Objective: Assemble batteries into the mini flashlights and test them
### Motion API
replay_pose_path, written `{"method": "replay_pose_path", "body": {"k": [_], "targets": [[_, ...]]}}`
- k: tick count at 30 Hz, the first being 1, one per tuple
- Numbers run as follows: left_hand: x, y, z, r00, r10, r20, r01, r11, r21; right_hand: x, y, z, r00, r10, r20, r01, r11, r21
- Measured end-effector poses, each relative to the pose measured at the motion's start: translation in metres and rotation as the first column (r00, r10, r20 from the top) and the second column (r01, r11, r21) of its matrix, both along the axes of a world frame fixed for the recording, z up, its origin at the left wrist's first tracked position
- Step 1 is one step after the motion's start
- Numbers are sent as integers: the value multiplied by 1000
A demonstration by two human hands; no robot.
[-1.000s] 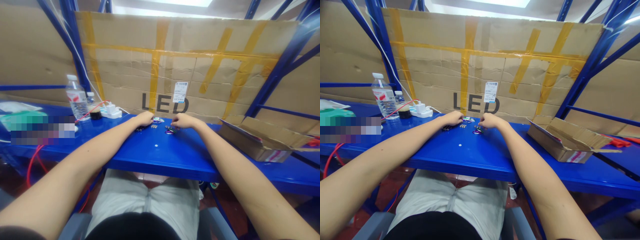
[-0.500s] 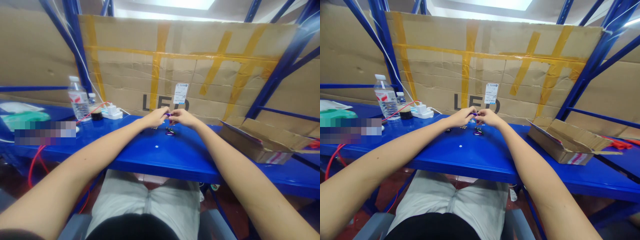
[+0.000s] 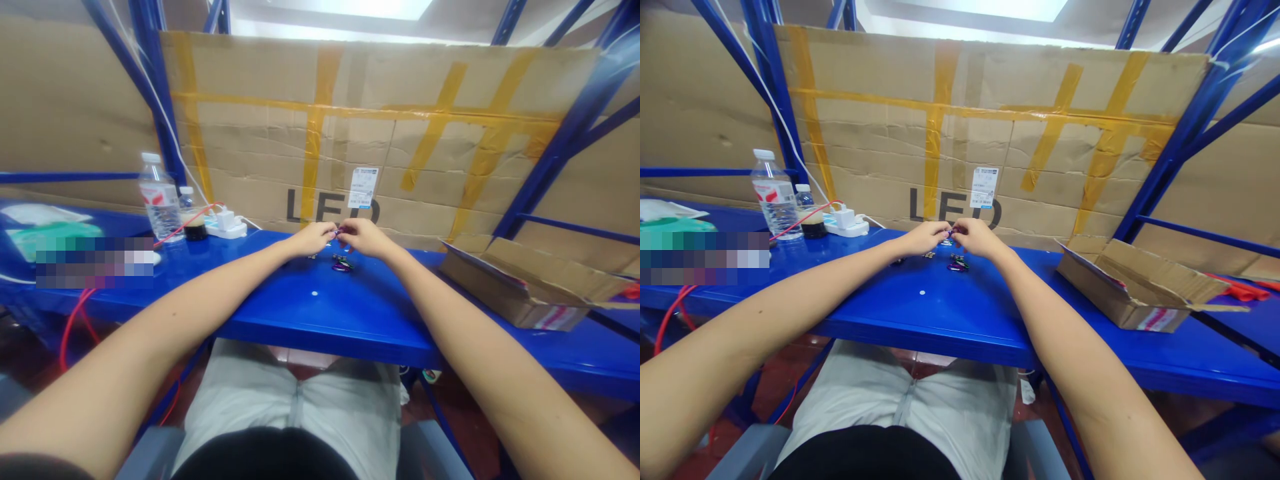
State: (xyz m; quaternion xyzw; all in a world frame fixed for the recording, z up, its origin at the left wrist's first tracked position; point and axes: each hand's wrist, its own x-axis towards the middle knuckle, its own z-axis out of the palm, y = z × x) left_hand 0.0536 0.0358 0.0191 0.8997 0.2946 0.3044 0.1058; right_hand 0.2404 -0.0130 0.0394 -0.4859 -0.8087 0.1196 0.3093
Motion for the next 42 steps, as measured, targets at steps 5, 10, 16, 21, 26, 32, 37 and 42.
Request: {"method": "replay_pose_path", "body": {"k": [5, 10, 16, 21, 26, 32, 37, 42], "targets": [[2, -3, 3, 992, -20, 123, 42, 983, -178, 0, 1, -2, 1000, 2, 3, -2, 999, 39], [2, -6, 5, 948, -2, 318, 201, 780, -593, 4, 8, -5, 999, 9, 35, -17, 978, 207], [-4, -7, 9, 906, -21, 422, 362, 554, -750, 4, 8, -3, 999, -7, 54, -9, 958, 288], [-12, -6, 14, 898, -46, 438, 419, 395, -818, 2, 7, -2, 999, 7, 37, -18, 953, 302], [-10, -8, 13, 901, -78, 428, 417, 432, -800, 3, 7, -1, 999, -18, 46, 0, 931, 366], [-4, -2, 2, 926, -42, 376, 255, 804, -537, 3, 6, -1, 994, -89, 71, 61, 943, 327], [-3, 2, 1, 941, -22, 338, 158, 911, -381, 4, 7, -2, 994, -79, 81, 48, 945, 323], [-1, 4, 0, 933, -55, 356, 196, 908, -372, 4, 9, -4, 996, -58, 71, 31, 942, 335]]}}
